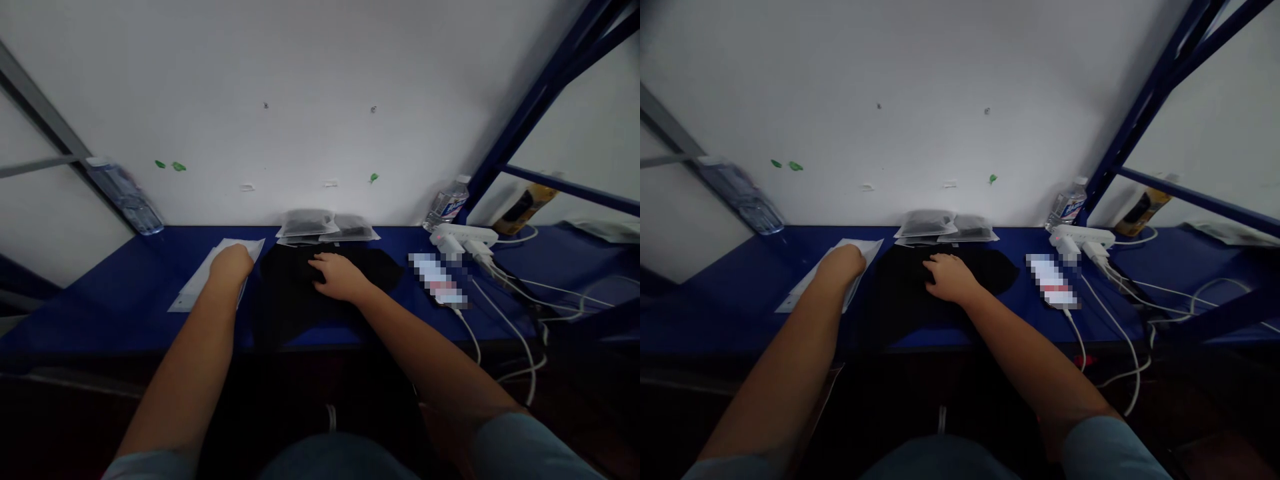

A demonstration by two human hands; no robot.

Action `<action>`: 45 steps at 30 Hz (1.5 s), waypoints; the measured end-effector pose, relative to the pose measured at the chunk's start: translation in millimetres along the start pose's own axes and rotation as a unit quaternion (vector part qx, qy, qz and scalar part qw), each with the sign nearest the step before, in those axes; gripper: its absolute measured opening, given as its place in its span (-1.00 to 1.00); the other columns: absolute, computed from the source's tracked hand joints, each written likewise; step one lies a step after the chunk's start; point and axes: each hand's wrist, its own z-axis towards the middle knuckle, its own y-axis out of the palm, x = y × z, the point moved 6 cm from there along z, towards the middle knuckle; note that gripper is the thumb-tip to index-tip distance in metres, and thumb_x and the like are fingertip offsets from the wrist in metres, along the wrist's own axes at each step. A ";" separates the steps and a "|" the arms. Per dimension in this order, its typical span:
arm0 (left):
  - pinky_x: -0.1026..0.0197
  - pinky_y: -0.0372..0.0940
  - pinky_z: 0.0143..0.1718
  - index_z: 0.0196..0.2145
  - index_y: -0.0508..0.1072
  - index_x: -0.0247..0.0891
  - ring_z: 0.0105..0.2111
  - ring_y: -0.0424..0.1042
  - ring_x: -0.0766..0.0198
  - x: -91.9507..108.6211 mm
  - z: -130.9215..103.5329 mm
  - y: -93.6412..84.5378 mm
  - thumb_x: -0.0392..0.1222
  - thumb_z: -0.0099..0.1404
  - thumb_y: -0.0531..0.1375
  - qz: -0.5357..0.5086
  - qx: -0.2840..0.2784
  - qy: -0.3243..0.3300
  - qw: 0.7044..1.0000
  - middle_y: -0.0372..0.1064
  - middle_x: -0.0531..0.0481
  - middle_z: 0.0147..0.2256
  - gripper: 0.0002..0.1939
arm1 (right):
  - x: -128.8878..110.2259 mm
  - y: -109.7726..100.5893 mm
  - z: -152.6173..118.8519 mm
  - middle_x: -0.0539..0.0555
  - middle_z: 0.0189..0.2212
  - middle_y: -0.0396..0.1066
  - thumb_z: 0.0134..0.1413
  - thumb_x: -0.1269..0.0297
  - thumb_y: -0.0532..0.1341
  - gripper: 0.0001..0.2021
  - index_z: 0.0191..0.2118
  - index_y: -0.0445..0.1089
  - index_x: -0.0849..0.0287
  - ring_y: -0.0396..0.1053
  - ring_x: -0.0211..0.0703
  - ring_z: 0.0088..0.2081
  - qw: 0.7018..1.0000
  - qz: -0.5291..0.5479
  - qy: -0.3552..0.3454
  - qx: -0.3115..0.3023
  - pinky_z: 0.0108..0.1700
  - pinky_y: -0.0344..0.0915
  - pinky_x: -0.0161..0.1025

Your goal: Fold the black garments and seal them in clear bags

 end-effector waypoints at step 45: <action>0.16 0.02 0.39 0.30 0.27 -0.53 0.40 0.06 0.10 113.2 -45.9 12.3 -0.27 0.43 -0.10 -0.061 -0.050 0.232 0.970 0.03 -0.30 0.40 -0.44 | 4.5 -21.8 -8.6 0.20 -0.03 0.48 0.24 0.36 0.13 -0.68 0.04 0.51 0.09 0.45 0.03 -0.05 0.986 -0.095 0.138 0.021 -0.09 0.33 -0.13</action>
